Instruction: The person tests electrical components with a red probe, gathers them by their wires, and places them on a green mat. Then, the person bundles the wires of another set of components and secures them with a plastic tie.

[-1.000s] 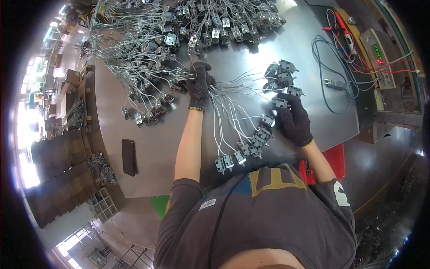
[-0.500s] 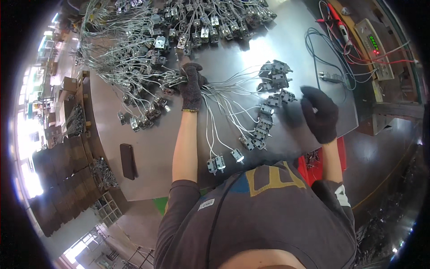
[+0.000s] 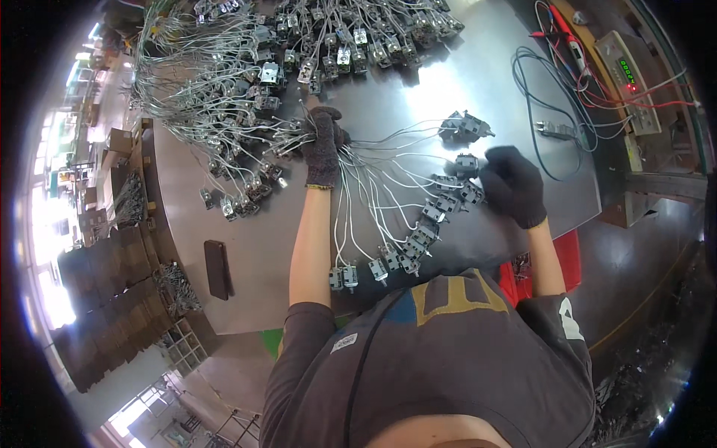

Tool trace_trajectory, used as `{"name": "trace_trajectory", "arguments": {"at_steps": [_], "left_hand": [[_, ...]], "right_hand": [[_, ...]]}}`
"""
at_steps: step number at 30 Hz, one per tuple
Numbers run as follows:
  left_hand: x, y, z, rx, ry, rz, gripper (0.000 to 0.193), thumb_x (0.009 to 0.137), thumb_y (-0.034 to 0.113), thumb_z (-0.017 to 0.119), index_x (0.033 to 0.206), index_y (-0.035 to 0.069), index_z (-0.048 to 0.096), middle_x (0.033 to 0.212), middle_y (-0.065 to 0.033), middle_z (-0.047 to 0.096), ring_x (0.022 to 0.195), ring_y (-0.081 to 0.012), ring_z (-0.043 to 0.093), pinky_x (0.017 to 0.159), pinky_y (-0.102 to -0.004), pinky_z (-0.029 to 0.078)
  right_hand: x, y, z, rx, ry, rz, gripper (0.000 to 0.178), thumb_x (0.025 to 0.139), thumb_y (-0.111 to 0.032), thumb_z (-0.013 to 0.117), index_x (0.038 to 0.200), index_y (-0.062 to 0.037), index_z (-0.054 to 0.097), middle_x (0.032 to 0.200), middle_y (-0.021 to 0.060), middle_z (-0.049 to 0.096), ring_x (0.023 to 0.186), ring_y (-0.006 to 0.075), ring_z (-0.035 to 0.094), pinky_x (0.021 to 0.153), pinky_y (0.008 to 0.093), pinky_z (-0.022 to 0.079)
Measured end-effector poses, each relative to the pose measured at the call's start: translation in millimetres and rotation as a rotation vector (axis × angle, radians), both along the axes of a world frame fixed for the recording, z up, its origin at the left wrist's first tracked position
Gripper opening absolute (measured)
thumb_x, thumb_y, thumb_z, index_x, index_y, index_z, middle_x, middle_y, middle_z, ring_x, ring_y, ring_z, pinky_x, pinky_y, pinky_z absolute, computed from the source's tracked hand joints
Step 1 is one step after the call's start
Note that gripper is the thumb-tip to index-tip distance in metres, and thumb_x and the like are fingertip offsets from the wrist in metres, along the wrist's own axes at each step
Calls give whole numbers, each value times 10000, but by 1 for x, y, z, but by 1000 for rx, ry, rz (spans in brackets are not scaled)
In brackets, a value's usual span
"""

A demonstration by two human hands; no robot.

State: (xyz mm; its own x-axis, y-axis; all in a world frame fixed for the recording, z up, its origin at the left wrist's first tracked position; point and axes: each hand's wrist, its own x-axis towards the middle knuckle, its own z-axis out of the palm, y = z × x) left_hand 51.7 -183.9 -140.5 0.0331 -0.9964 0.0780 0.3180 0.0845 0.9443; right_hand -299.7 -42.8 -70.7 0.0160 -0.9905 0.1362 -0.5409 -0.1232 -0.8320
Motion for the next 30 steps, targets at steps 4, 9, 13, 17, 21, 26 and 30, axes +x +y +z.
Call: {"name": "trace_trajectory", "arguments": {"at_steps": [4, 9, 13, 17, 21, 26, 30], "left_hand": [[-1, 1, 1, 19, 5, -31, 395, 1055, 451, 568, 992, 60, 580, 591, 56, 355, 487, -64, 304, 480, -289, 335], [2, 1, 0, 48, 46, -21, 351, 1051, 401, 591, 1011, 52, 575, 582, 47, 325, 489, -90, 300, 481, -308, 303], [1, 0, -1, 10, 15, -47, 398, 1054, 451, 570, 997, 57, 574, 597, 53, 355, 488, -64, 308, 480, -285, 334], [4, 0, -5, 4, 21, -55, 394, 1056, 447, 568, 992, 58, 578, 597, 51, 357, 488, -64, 310, 478, -287, 334], [1, 1, 1, -3, 12, -69, 396, 1050, 454, 577, 990, 62, 581, 593, 51, 356, 487, -63, 307, 476, -288, 333], [1, 0, -1, -7, 8, -11, 319, 1065, 370, 571, 1018, 55, 595, 589, 47, 345, 478, -85, 277, 469, -304, 286], [3, 1, 0, 44, 30, -3, 318, 1074, 362, 556, 1023, 51, 595, 588, 49, 341, 479, -86, 278, 470, -301, 277]], "right_hand": [[4, -12, -7, 64, 106, 160, 307, 844, -178, 790, 1127, -89, 711, 854, 64, 706, 727, 143, 654, 677, 309, 535], [16, -30, 13, -111, 514, 230, 421, 822, -370, 808, 1173, -169, 690, 876, 94, 669, 816, 295, 672, 711, 431, 536], [10, -29, -3, -311, 621, 171, 399, 833, -402, 788, 1170, -209, 698, 867, 77, 660, 815, 266, 668, 696, 420, 528], [-1, -28, 5, -215, 396, 249, 392, 827, -394, 794, 1148, -185, 707, 875, 76, 679, 773, 252, 675, 655, 409, 526], [-14, -35, 30, -443, 243, 99, 402, 875, -288, 749, 1160, -10, 698, 981, 166, 721, 834, 294, 722, 729, 379, 565], [6, -66, 28, -184, 256, 115, 409, 843, -216, 815, 1205, -59, 706, 1120, 165, 723, 1025, 286, 713, 866, 347, 563], [4, -79, 48, -144, 226, 199, 385, 848, -196, 808, 1187, -41, 711, 1141, 151, 724, 1054, 249, 701, 896, 337, 557]]}}
